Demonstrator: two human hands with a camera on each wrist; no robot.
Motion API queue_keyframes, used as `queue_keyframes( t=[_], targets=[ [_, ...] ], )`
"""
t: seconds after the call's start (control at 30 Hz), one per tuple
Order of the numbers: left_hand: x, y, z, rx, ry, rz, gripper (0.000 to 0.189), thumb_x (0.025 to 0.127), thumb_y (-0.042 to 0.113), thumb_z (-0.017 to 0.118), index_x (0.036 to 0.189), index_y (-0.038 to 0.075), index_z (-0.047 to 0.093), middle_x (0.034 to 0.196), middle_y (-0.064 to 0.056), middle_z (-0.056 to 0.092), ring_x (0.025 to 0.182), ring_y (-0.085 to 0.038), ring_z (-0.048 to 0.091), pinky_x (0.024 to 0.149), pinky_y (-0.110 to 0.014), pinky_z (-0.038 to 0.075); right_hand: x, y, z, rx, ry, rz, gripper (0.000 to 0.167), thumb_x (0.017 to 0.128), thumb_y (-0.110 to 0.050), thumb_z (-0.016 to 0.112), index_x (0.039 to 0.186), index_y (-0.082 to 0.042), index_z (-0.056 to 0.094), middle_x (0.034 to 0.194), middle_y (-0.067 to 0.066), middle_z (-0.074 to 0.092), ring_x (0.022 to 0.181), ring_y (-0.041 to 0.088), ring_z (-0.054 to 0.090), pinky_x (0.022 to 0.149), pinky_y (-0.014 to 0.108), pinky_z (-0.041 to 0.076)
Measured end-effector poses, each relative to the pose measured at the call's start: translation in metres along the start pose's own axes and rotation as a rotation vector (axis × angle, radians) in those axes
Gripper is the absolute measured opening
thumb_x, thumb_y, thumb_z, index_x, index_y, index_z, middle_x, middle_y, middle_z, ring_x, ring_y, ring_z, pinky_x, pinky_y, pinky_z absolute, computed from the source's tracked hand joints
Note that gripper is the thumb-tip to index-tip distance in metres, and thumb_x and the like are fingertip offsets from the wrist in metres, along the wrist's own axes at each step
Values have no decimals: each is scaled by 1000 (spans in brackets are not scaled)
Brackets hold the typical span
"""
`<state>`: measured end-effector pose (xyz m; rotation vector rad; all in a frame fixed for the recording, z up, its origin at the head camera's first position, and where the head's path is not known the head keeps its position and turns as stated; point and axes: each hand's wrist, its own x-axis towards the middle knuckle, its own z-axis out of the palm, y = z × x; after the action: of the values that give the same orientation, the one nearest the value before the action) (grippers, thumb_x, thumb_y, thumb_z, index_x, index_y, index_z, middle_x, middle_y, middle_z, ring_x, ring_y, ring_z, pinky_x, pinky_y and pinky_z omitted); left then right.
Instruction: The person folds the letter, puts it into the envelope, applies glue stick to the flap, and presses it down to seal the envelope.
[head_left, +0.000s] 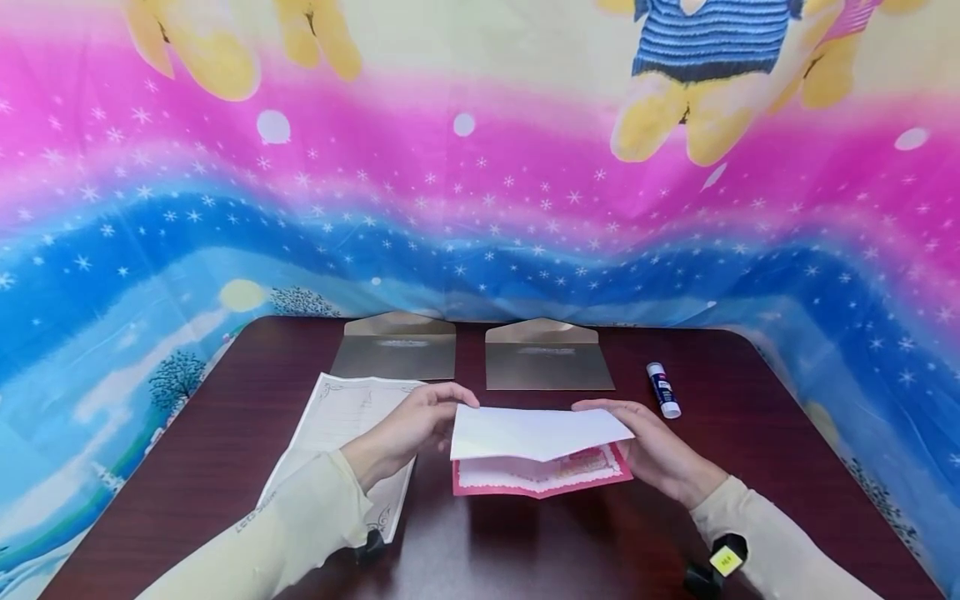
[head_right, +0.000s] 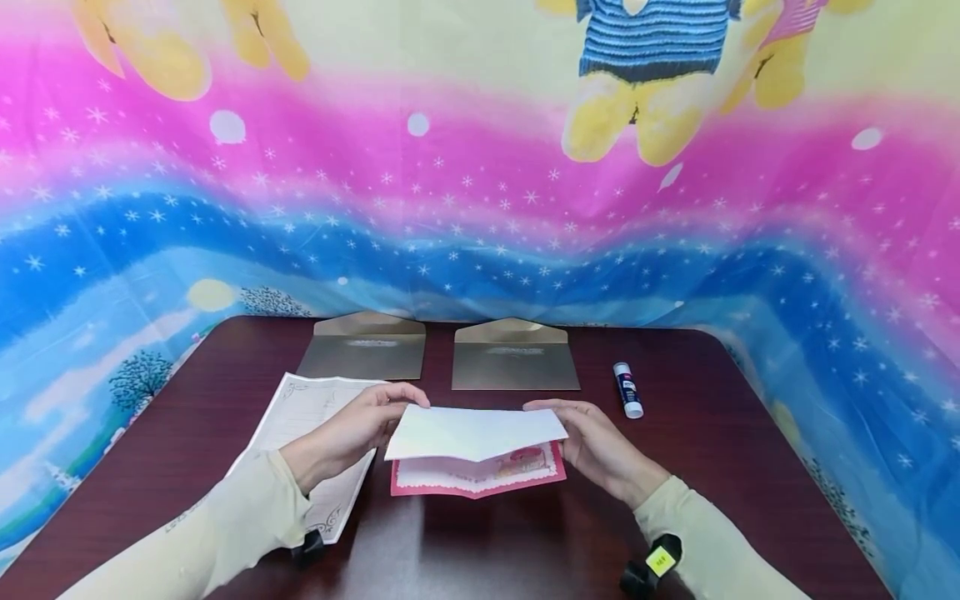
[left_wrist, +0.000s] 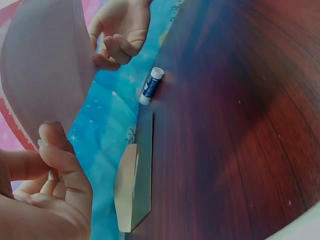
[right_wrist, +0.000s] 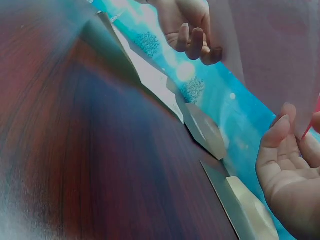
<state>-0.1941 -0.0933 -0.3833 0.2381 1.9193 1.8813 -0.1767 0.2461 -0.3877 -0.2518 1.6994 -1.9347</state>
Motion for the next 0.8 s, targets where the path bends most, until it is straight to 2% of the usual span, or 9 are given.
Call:
queue_keyframes(
  t=[0.07,0.17,0.23,0.33,0.47,0.6,0.8],
  targets=[
    [0,-1,0,25,16,4,19,97,3,51,107,3,68,86,3,70,62,-11,53,54,-21,40,1,-1,0,38,-53,-14,43,112,-33,31,129,-23,69,126,-7,67,115,12,63,97,31,54],
    [0,-2,0,56,43,-11,24,98,2,47,107,0,69,84,2,69,62,-11,53,54,-21,40,5,-1,1,18,-74,-34,45,112,-35,29,125,-19,70,121,-4,70,110,12,67,94,31,55],
    [-1,-3,2,74,61,-36,29,97,1,44,108,-1,70,83,1,68,62,-11,53,54,-21,41,7,0,2,-55,-37,-45,40,111,-34,37,124,-16,70,117,-2,73,104,13,70,90,32,57],
    [-2,-3,3,100,74,-66,31,98,4,42,109,-1,71,80,0,66,63,-12,54,55,-21,41,9,3,4,-205,67,-51,31,107,-29,51,125,-9,66,113,-4,73,100,12,71,87,30,58],
    [-3,-5,3,125,78,-79,29,100,12,48,109,1,73,78,0,63,62,-11,56,55,-20,42,10,4,5,-303,163,-49,43,103,-26,60,134,3,56,112,-3,74,98,12,71,87,29,58],
    [-5,-7,3,167,67,-60,27,101,18,50,106,0,71,83,-1,63,61,-10,58,54,-21,42,11,3,5,-376,204,-48,48,101,-25,62,137,6,53,112,2,76,94,11,72,83,29,59],
    [-8,-11,5,274,22,5,19,100,16,53,108,0,60,78,-2,62,57,-10,60,50,-21,44,15,-2,12,-537,207,-67,39,101,-25,63,130,0,60,106,7,76,83,13,66,73,31,53]
  ],
)
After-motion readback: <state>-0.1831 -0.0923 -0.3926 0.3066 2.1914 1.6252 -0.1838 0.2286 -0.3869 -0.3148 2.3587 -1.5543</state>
